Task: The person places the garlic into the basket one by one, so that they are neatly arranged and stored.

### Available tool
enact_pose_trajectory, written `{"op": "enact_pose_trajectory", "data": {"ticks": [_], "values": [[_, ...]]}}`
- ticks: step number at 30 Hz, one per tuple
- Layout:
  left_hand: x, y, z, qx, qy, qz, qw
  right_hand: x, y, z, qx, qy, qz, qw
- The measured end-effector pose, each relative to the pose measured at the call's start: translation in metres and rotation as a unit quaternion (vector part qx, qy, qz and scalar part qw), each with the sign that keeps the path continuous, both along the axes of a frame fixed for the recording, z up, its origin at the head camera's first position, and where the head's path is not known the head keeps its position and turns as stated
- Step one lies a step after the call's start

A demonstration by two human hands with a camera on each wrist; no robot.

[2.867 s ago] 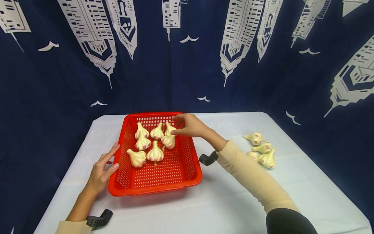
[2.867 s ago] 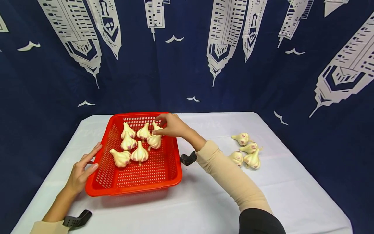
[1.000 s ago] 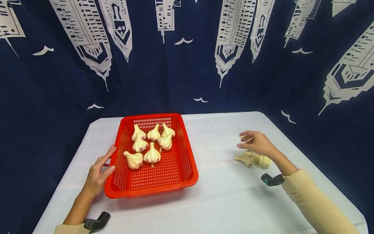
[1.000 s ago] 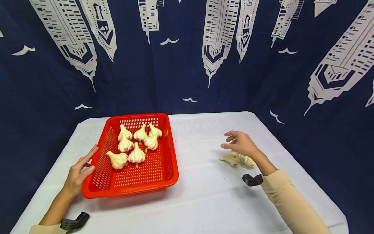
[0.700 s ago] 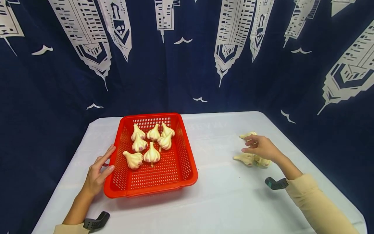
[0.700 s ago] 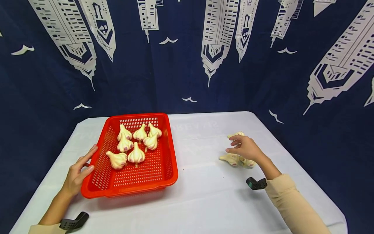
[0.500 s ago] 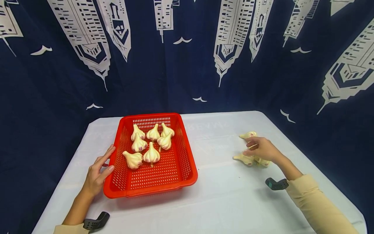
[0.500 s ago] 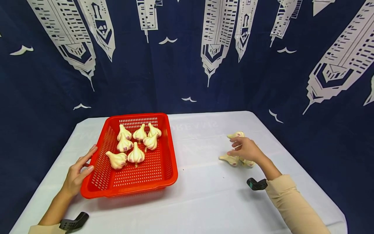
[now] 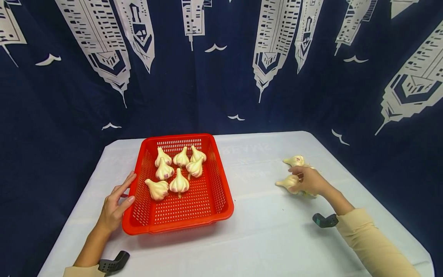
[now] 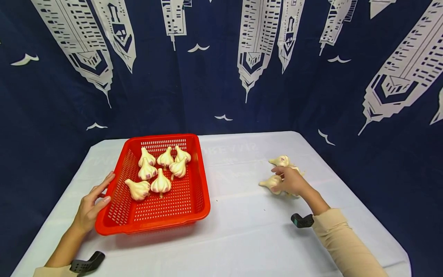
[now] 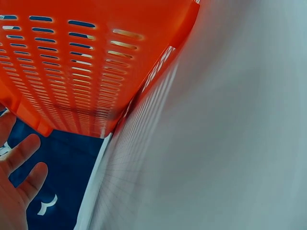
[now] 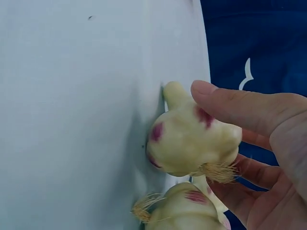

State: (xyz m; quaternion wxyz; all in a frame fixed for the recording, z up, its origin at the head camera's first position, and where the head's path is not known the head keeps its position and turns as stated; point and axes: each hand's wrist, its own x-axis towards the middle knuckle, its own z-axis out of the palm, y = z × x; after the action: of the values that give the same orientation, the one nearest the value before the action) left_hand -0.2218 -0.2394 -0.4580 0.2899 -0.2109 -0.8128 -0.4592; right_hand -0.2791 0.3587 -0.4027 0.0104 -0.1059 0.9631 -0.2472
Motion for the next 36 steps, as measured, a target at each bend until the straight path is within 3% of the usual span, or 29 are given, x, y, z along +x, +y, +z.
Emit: {"op": "enact_pose_trajectory", "data": {"ticks": [19, 29, 36], "values": [[-0.001, -0.001, 0.0, -0.002, -0.003, 0.002, 1.0, -0.003, -0.009, 0.009, 0.008, 0.038, 0.004, 0.9992], [0.0, 0.0, -0.001, -0.003, -0.007, 0.005, 1.0, -0.007, -0.016, 0.01, -0.01, 0.07, 0.027, 0.9971], [0.001, -0.001, -0.001, -0.002, -0.007, 0.004, 1.0, -0.01, -0.028, 0.017, -0.059, 0.071, 0.019, 0.9956]]}}
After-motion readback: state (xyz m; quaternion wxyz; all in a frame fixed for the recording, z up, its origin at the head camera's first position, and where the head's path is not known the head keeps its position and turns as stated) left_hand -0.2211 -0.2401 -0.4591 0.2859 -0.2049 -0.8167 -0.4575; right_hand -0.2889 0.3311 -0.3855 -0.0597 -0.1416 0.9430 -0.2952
